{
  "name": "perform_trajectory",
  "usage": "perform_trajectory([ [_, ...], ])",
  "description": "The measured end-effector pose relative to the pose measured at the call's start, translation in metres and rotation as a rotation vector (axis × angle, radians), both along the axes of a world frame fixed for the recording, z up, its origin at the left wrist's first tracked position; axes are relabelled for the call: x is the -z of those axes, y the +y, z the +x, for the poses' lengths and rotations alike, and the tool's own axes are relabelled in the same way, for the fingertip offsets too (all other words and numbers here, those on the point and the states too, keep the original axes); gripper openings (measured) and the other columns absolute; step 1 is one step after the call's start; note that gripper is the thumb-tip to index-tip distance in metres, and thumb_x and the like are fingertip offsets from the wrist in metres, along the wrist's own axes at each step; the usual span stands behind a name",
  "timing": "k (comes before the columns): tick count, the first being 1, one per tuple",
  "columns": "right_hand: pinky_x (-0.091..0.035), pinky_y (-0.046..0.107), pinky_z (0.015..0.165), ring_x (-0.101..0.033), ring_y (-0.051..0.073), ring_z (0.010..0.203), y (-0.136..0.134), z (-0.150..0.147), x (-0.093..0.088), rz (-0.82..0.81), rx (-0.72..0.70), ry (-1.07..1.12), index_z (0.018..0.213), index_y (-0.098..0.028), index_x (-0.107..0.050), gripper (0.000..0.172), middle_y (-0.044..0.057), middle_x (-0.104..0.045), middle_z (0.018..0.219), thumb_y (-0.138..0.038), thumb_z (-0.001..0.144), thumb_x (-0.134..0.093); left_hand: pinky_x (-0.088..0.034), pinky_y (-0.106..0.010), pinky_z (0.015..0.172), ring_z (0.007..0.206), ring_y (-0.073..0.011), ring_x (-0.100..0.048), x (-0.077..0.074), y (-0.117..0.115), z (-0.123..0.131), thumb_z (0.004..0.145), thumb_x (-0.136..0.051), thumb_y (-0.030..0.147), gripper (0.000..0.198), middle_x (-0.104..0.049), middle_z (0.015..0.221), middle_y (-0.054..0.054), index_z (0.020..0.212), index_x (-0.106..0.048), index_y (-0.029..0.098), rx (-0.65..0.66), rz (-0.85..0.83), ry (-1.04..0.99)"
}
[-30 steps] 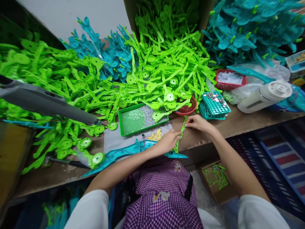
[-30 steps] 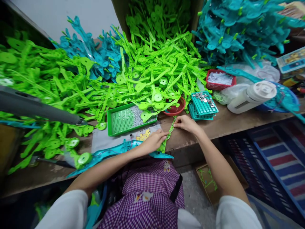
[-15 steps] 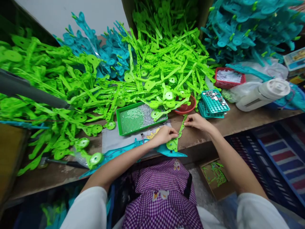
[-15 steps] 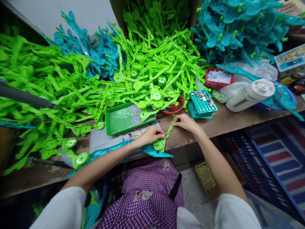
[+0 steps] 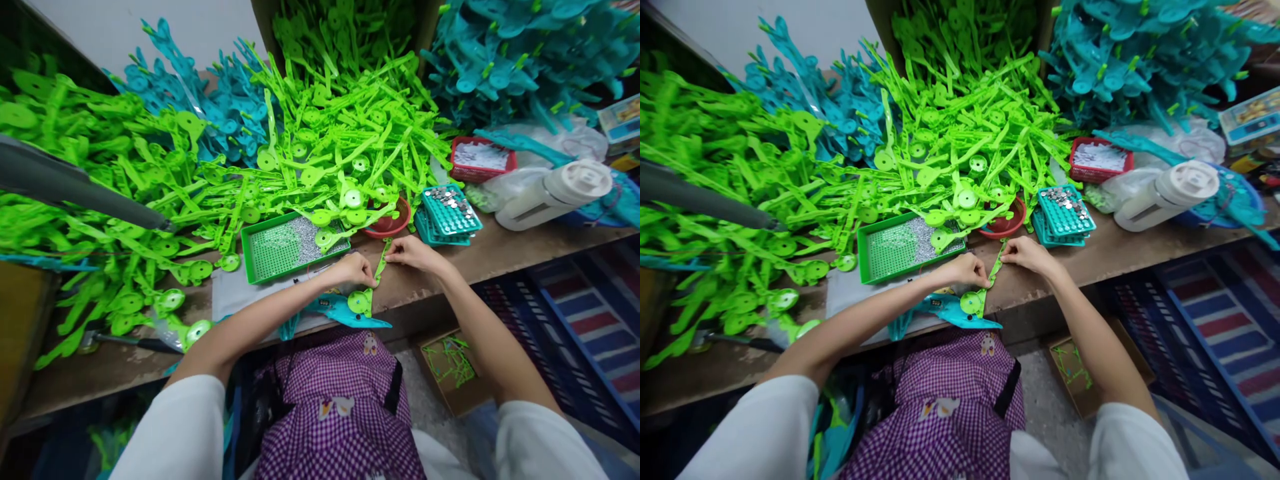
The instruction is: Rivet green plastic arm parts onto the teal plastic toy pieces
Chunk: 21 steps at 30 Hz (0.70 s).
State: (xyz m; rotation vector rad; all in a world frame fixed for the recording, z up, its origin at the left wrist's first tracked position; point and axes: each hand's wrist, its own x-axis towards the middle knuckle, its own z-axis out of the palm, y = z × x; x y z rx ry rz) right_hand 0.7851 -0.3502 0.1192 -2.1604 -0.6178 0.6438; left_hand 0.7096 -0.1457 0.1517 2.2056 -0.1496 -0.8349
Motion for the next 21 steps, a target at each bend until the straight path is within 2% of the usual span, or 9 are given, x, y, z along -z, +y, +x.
perform_trajectory([
  [4,-0.035,0.024,0.054,-0.054,0.013,0.057,0.000,0.000,-0.001,-0.004,-0.002,-0.013,0.070,-0.018,-0.070,0.023,0.001,-0.067,0.065,-0.041,0.069,-0.072,-0.034,-0.021,0.053,0.057,-0.0103,-0.051,-0.006,-0.005,0.009,0.060,-0.079,0.032,0.020,-0.065,0.060,0.001,0.068,-0.073,0.015,0.045,0.053,0.052],
  [15,-0.035,0.023,0.052,-0.054,0.012,0.057,0.000,0.007,0.003,-0.031,-0.065,-0.040,0.073,-0.019,-0.070,0.020,0.000,-0.066,0.064,-0.038,0.072,-0.069,-0.036,-0.022,0.053,0.057,-0.0120,-0.051,-0.010,-0.017,0.003,0.058,-0.077,0.026,0.013,-0.061,0.058,0.001,0.065,-0.073,0.016,-0.084,0.174,0.045],
  [18,-0.040,0.025,0.058,-0.056,0.014,0.062,-0.003,-0.009,0.000,0.002,-0.026,-0.135,0.079,-0.021,-0.071,0.019,0.002,-0.067,0.073,-0.039,0.076,-0.067,-0.038,-0.023,0.054,0.055,-0.0121,-0.051,-0.007,-0.018,-0.001,0.058,-0.077,0.027,0.014,-0.060,0.056,0.002,0.065,-0.073,0.016,-0.109,0.171,0.029],
  [21,-0.045,0.028,0.068,-0.058,0.016,0.073,-0.005,-0.044,0.003,0.134,0.130,-0.283,0.093,-0.022,-0.070,0.023,0.004,-0.067,0.089,-0.040,0.083,-0.061,-0.039,-0.022,0.054,0.056,-0.0120,-0.053,-0.002,-0.015,-0.007,0.060,-0.075,0.029,0.016,-0.062,0.058,0.002,0.069,-0.073,0.016,-0.136,0.130,-0.004],
])
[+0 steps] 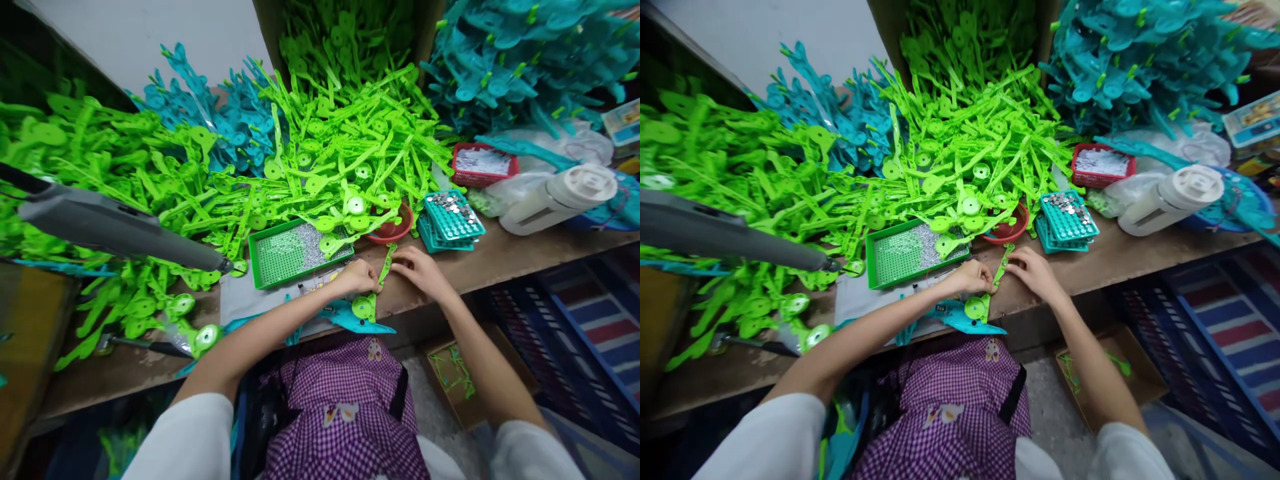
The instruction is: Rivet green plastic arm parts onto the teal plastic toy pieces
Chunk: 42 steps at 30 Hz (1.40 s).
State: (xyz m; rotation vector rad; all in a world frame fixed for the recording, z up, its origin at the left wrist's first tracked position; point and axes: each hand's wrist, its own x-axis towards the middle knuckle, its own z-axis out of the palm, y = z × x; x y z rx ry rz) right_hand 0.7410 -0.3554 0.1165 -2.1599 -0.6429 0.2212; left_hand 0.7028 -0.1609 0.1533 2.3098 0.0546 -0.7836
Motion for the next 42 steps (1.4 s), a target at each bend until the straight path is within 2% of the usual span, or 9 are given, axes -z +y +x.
perform_trajectory([
  [3,-0.046,0.032,0.078,-0.059,0.019,0.085,0.005,-0.036,0.010,0.105,0.251,-0.097,0.086,-0.021,-0.069,0.025,0.007,-0.062,0.091,-0.042,0.086,-0.056,-0.039,-0.021,0.053,0.058,-0.0117,-0.056,0.005,0.004,-0.006,0.062,-0.074,0.029,0.017,-0.065,0.063,0.001,0.073,-0.073,0.015,-0.012,-0.054,-0.050],
  [6,-0.044,0.035,0.083,-0.058,0.022,0.091,0.015,-0.053,0.020,0.068,0.366,-0.127,0.080,-0.020,-0.069,0.027,0.007,-0.060,0.091,-0.044,0.085,-0.058,-0.039,-0.020,0.053,0.058,-0.0114,-0.056,0.009,0.006,-0.009,0.063,-0.073,0.030,0.019,-0.065,0.063,0.001,0.074,-0.072,0.015,-0.016,-0.115,-0.078],
  [11,-0.042,0.040,0.088,-0.057,0.025,0.094,0.022,-0.051,0.018,-0.012,0.371,-0.087,0.080,-0.022,-0.071,0.028,0.008,-0.063,0.094,-0.046,0.084,-0.057,-0.039,-0.020,0.053,0.057,-0.0111,-0.055,0.011,0.008,-0.010,0.064,-0.073,0.028,0.017,-0.065,0.063,0.001,0.074,-0.071,0.014,-0.017,-0.156,-0.076],
  [17,-0.045,0.037,0.087,-0.058,0.022,0.095,0.015,-0.057,0.012,0.116,0.465,-0.101,0.092,-0.020,-0.071,0.028,0.009,-0.060,0.097,-0.042,0.086,-0.054,-0.037,-0.020,0.052,0.056,-0.0106,-0.054,0.011,0.009,-0.010,0.063,-0.074,0.028,0.018,-0.064,0.062,0.001,0.073,-0.070,0.014,-0.022,-0.185,-0.076],
  [21,-0.043,0.039,0.087,-0.058,0.024,0.094,0.017,-0.058,0.016,0.025,0.394,-0.090,0.084,-0.021,-0.071,0.026,0.008,-0.063,0.093,-0.042,0.084,-0.057,-0.036,-0.020,0.051,0.056,-0.0103,-0.053,0.013,0.011,-0.010,0.063,-0.074,0.029,0.020,-0.063,0.062,0.002,0.075,-0.069,0.014,-0.015,-0.205,-0.078],
  [25,-0.041,0.038,0.085,-0.059,0.024,0.092,0.028,-0.054,0.012,-0.004,0.423,-0.038,0.080,-0.021,-0.070,0.026,0.008,-0.064,0.092,-0.042,0.082,-0.056,-0.035,-0.020,0.049,0.055,-0.0103,-0.053,0.018,0.012,-0.009,0.064,-0.073,0.029,0.020,-0.062,0.063,0.002,0.076,-0.068,0.014,0.010,-0.236,-0.064],
  [31,-0.035,0.037,0.080,-0.059,0.020,0.078,0.038,-0.045,0.004,-0.192,0.505,0.058,0.080,-0.022,-0.061,0.018,0.002,-0.064,0.085,-0.039,0.075,-0.059,-0.035,-0.020,0.051,0.056,-0.0104,-0.054,0.022,0.013,-0.009,0.064,-0.073,0.029,0.019,-0.063,0.063,0.002,0.074,-0.066,0.014,0.015,-0.252,-0.085],
  [36,-0.033,0.032,0.071,-0.057,0.019,0.075,0.033,-0.035,0.005,-0.186,0.452,0.085,0.081,-0.022,-0.059,0.018,0.000,-0.060,0.081,-0.038,0.071,-0.060,-0.037,-0.021,0.052,0.057,-0.0115,-0.056,0.025,0.013,-0.011,0.065,-0.072,0.029,0.019,-0.062,0.064,0.002,0.074,-0.063,0.014,0.023,-0.255,-0.093],
  [42,-0.034,0.031,0.069,-0.055,0.018,0.070,0.031,-0.032,0.003,-0.202,0.425,0.141,0.077,-0.022,-0.061,0.015,0.000,-0.060,0.075,-0.036,0.074,-0.059,-0.039,-0.022,0.058,0.064,-0.0142,-0.059,0.025,0.015,-0.021,0.069,-0.070,0.030,0.051,-0.061,0.069,0.005,0.116,-0.052,0.018,0.047,-0.276,-0.246],
])
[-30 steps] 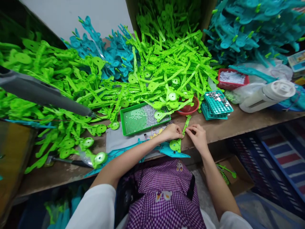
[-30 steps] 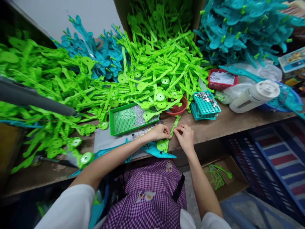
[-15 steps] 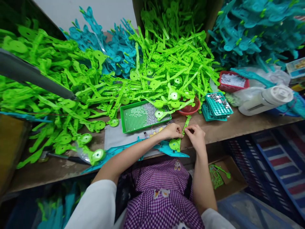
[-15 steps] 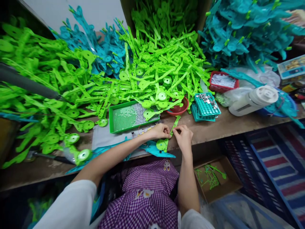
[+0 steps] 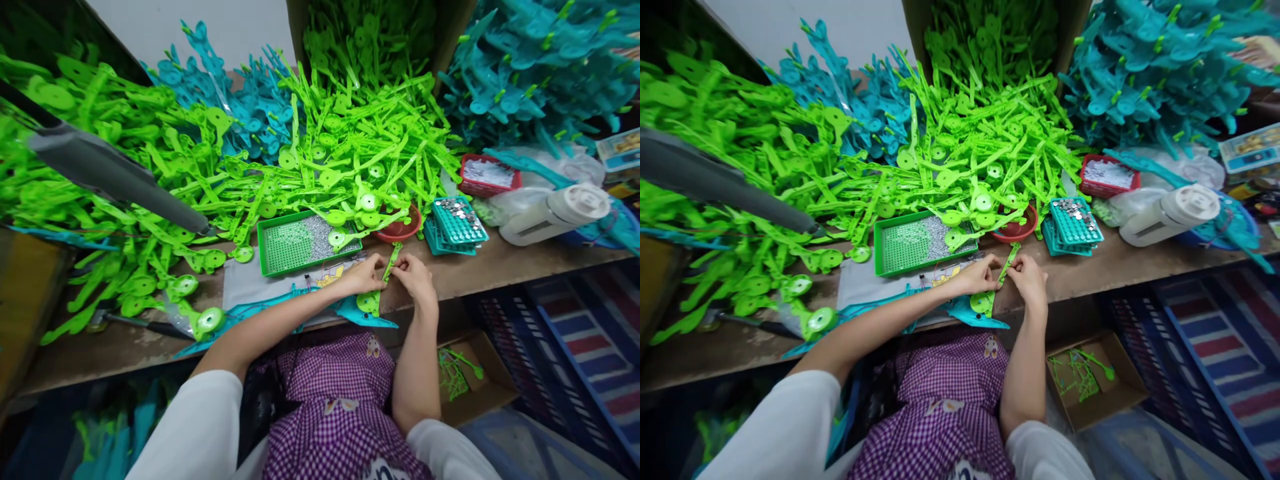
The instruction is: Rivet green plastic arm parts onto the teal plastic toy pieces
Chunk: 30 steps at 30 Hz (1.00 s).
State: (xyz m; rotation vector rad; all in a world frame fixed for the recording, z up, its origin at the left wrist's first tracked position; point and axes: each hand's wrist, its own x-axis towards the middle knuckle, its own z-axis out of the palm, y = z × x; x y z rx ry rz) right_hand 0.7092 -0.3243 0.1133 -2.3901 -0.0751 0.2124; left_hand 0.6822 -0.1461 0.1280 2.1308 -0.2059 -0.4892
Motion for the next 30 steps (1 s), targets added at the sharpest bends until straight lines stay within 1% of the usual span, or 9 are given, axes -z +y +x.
perform_trajectory([
  [4,-0.039,0.034,0.077,-0.059,0.020,0.079,-0.011,-0.014,0.001,0.155,-0.119,-0.133,0.093,-0.021,-0.065,0.022,0.004,-0.063,0.088,-0.037,0.082,-0.055,-0.041,-0.023,0.062,0.066,-0.0152,-0.060,-0.001,0.001,-0.002,0.073,-0.067,0.029,0.052,-0.062,0.070,0.005,0.121,-0.049,0.020,0.029,-0.009,-0.040],
  [7,-0.040,0.036,0.080,-0.060,0.020,0.082,-0.015,-0.021,0.003,0.164,-0.160,-0.189,0.099,-0.021,-0.066,0.024,0.006,-0.063,0.093,-0.036,0.084,-0.055,-0.040,-0.022,0.061,0.065,-0.0150,-0.059,-0.002,0.001,-0.001,0.072,-0.068,0.029,0.052,-0.061,0.068,0.005,0.120,-0.050,0.019,0.048,-0.024,-0.024],
  [13,-0.039,0.034,0.077,-0.058,0.018,0.074,-0.007,-0.019,0.007,0.100,-0.069,-0.230,0.088,-0.021,-0.066,0.023,0.004,-0.064,0.087,-0.040,0.083,-0.056,-0.038,-0.020,0.059,0.064,-0.0124,-0.057,-0.002,0.002,-0.001,0.074,-0.065,0.025,0.046,-0.059,0.068,0.007,0.117,-0.050,0.022,0.061,-0.057,-0.023],
  [16,-0.038,0.032,0.072,-0.057,0.018,0.070,-0.002,-0.013,0.005,0.072,-0.030,-0.163,0.080,-0.021,-0.065,0.023,0.004,-0.064,0.083,-0.041,0.082,-0.055,-0.038,-0.020,0.059,0.063,-0.0117,-0.056,-0.001,0.003,0.001,0.075,-0.065,0.023,0.044,-0.058,0.067,0.007,0.116,-0.049,0.022,0.093,-0.061,-0.011],
  [18,-0.036,0.031,0.069,-0.056,0.018,0.070,0.001,-0.009,0.003,0.013,-0.001,-0.108,0.077,-0.021,-0.063,0.020,0.003,-0.064,0.080,-0.040,0.081,-0.056,-0.038,-0.020,0.059,0.062,-0.0117,-0.056,0.000,0.003,0.003,0.074,-0.065,0.022,0.045,-0.057,0.066,0.008,0.115,-0.048,0.021,0.114,-0.065,-0.003],
  [20,-0.034,0.030,0.069,-0.057,0.019,0.073,0.004,-0.008,0.002,-0.035,0.037,-0.096,0.082,-0.022,-0.062,0.017,0.002,-0.063,0.079,-0.038,0.081,-0.055,-0.037,-0.020,0.059,0.061,-0.0118,-0.056,0.000,0.004,0.005,0.073,-0.066,0.022,0.047,-0.056,0.064,0.008,0.115,-0.047,0.020,0.123,-0.073,0.003],
  [22,-0.033,0.031,0.071,-0.058,0.019,0.075,0.006,-0.012,0.003,-0.035,0.055,-0.150,0.091,-0.021,-0.060,0.019,0.002,-0.064,0.081,-0.037,0.083,-0.053,-0.037,-0.020,0.058,0.061,-0.0120,-0.056,0.001,0.004,0.005,0.073,-0.067,0.022,0.048,-0.056,0.063,0.008,0.117,-0.046,0.020,0.116,-0.079,0.002],
  [25,-0.034,0.034,0.076,-0.057,0.021,0.081,0.006,-0.024,0.008,-0.048,-0.023,-0.295,0.098,-0.021,-0.061,0.023,0.005,-0.065,0.091,-0.037,0.089,-0.047,-0.037,-0.020,0.057,0.061,-0.0124,-0.057,0.003,0.003,0.004,0.073,-0.067,0.023,0.049,-0.056,0.064,0.008,0.117,-0.047,0.020,0.097,-0.074,-0.006],
  [30,-0.033,0.039,0.079,-0.052,0.027,0.098,0.001,-0.043,0.012,-0.299,-0.210,-0.404,0.119,-0.020,-0.060,0.036,0.013,-0.064,0.110,-0.028,0.095,-0.035,-0.037,-0.020,0.057,0.061,-0.0119,-0.057,0.004,0.002,0.004,0.071,-0.068,0.022,0.047,-0.057,0.064,0.008,0.114,-0.049,0.018,0.059,-0.069,0.003],
])
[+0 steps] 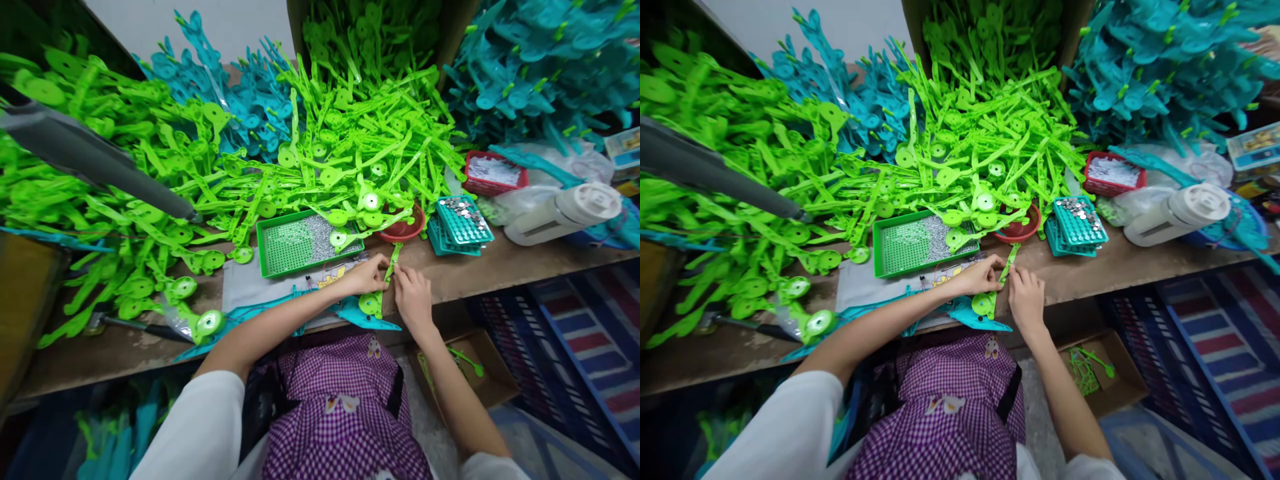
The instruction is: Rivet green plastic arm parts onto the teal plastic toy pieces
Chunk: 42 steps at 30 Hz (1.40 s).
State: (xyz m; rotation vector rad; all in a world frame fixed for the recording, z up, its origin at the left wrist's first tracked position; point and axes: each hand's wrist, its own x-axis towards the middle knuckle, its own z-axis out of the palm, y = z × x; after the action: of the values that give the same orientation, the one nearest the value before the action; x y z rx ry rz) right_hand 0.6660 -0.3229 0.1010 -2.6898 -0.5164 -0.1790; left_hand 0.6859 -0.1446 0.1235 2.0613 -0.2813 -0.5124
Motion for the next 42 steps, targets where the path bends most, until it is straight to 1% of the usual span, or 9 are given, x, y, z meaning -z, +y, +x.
perform_trajectory([
  [4,-0.037,0.041,0.082,-0.052,0.028,0.101,-0.007,-0.006,0.003,-0.021,-0.059,-0.051,0.125,-0.020,-0.059,0.038,0.012,-0.063,0.117,-0.029,0.096,-0.037,-0.037,-0.021,0.056,0.060,-0.0120,-0.057,0.000,-0.001,0.000,0.071,-0.069,0.024,0.046,-0.058,0.065,0.007,0.112,-0.050,0.017,-0.031,0.004,0.037],
  [7,-0.040,0.040,0.087,-0.053,0.025,0.104,-0.011,-0.007,0.008,0.136,-0.096,-0.101,0.120,-0.021,-0.062,0.033,0.010,-0.064,0.115,-0.028,0.095,-0.042,-0.036,-0.021,0.055,0.060,-0.0120,-0.057,0.000,-0.001,0.000,0.071,-0.070,0.024,0.047,-0.059,0.065,0.007,0.113,-0.050,0.016,-0.042,-0.012,0.063],
  [11,-0.043,0.037,0.088,-0.056,0.022,0.101,-0.012,-0.008,0.013,0.305,-0.010,-0.136,0.114,-0.018,-0.065,0.030,0.011,-0.064,0.107,-0.030,0.093,-0.047,-0.036,-0.020,0.054,0.059,-0.0119,-0.056,0.002,-0.002,0.000,0.071,-0.070,0.024,0.047,-0.059,0.064,0.007,0.113,-0.050,0.015,-0.052,-0.028,0.072],
  [18,-0.041,0.037,0.080,-0.057,0.022,0.098,-0.007,-0.008,0.005,0.184,-0.015,-0.061,0.115,-0.024,-0.066,0.029,0.007,-0.066,0.109,-0.033,0.093,-0.049,-0.036,-0.020,0.054,0.059,-0.0110,-0.056,0.002,-0.001,-0.001,0.071,-0.069,0.023,0.044,-0.058,0.065,0.007,0.111,-0.050,0.016,-0.048,-0.032,0.022],
  [23,-0.042,0.041,0.084,-0.057,0.026,0.103,-0.010,0.008,-0.005,-0.028,-0.219,-0.075,0.118,-0.018,-0.063,0.031,0.012,-0.064,0.114,-0.026,0.093,-0.045,-0.035,-0.020,0.054,0.055,-0.0099,-0.053,0.000,0.000,0.000,0.071,-0.069,0.018,0.044,-0.054,0.061,0.009,0.109,-0.048,0.015,-0.050,-0.049,0.035],
  [27,-0.045,0.039,0.092,-0.057,0.023,0.110,-0.021,0.024,-0.006,0.105,-0.400,-0.032,0.117,-0.019,-0.061,0.029,0.010,-0.064,0.117,-0.026,0.094,-0.045,-0.035,-0.020,0.053,0.055,-0.0098,-0.053,0.001,0.000,0.000,0.070,-0.069,0.019,0.044,-0.055,0.062,0.009,0.109,-0.048,0.016,-0.050,-0.055,0.040],
  [31,-0.047,0.038,0.092,-0.060,0.021,0.107,-0.029,0.026,0.001,0.257,-0.360,-0.037,0.110,-0.021,-0.063,0.024,0.008,-0.066,0.114,-0.026,0.093,-0.048,-0.034,-0.020,0.053,0.055,-0.0097,-0.053,0.002,0.000,0.000,0.070,-0.070,0.020,0.044,-0.055,0.063,0.009,0.108,-0.048,0.016,-0.062,-0.060,0.064],
  [37,-0.045,0.038,0.090,-0.060,0.021,0.109,-0.030,0.024,0.006,0.223,-0.396,-0.076,0.109,-0.023,-0.066,0.023,0.006,-0.069,0.111,-0.024,0.094,-0.048,-0.035,-0.020,0.053,0.056,-0.0104,-0.053,0.002,0.000,0.001,0.071,-0.070,0.020,0.045,-0.055,0.063,0.008,0.109,-0.048,0.015,-0.056,-0.055,0.060],
  [42,-0.044,0.036,0.083,-0.060,0.021,0.103,-0.023,0.027,0.000,0.134,-0.367,-0.094,0.108,-0.022,-0.066,0.025,0.007,-0.069,0.109,-0.026,0.095,-0.046,-0.039,-0.022,0.058,0.061,-0.0123,-0.056,-0.003,0.000,-0.003,0.074,-0.068,0.019,0.051,-0.056,0.065,0.007,0.119,-0.045,0.016,-0.040,-0.023,0.009],
])
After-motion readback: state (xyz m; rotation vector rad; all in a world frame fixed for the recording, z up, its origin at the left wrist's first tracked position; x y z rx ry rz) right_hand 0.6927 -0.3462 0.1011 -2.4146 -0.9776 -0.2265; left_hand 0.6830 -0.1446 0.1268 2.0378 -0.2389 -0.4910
